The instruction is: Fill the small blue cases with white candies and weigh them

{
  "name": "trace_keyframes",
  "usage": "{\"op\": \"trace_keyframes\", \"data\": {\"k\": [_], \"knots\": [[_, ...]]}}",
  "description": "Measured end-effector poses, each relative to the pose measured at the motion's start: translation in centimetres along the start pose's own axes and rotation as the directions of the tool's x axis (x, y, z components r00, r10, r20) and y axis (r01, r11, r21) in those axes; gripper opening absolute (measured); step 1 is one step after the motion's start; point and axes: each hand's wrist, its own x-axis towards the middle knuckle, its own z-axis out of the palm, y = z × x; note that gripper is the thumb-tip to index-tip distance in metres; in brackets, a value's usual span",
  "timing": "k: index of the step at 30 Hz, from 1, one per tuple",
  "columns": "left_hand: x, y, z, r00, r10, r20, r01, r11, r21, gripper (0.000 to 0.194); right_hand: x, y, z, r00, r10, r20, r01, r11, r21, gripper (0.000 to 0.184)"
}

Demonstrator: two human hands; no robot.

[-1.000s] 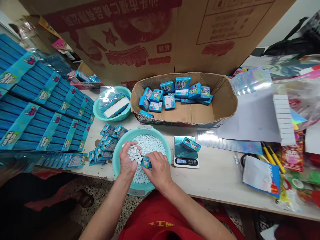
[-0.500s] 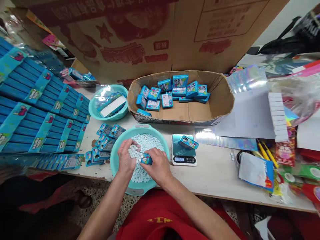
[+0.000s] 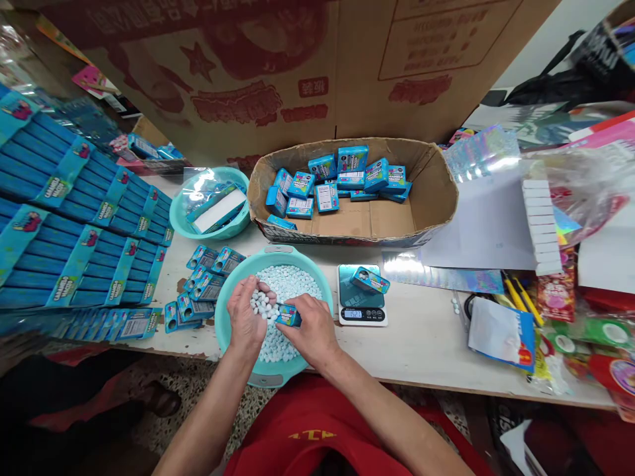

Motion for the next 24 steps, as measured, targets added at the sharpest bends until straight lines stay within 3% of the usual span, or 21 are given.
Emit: {"op": "trace_keyframes", "data": {"k": [14,21,24], "knots": [[-1.4,-0.1,0.8,0.998,0.064,0.017,-0.065,0.993,0.103,0.036,-0.7,0.1,-0.3,1.000,0.005,-0.025,-0.004,0.999,0.043,0.035],[-2.0,-0.2,1.1,0.986,0.149,0.069,-0.154,0.985,0.077,0.035,-1.1,0.1,-0.7,0.995,-0.002,-0.096,0.012,0.995,0.101,0.033],[-1.7,-0.4,1.2,0.987,0.113,0.111,-0.123,0.989,0.082,0.033,-1.0,0.3,-0.6,0.996,0.018,-0.082,-0.008,0.993,0.121,0.032]]}}
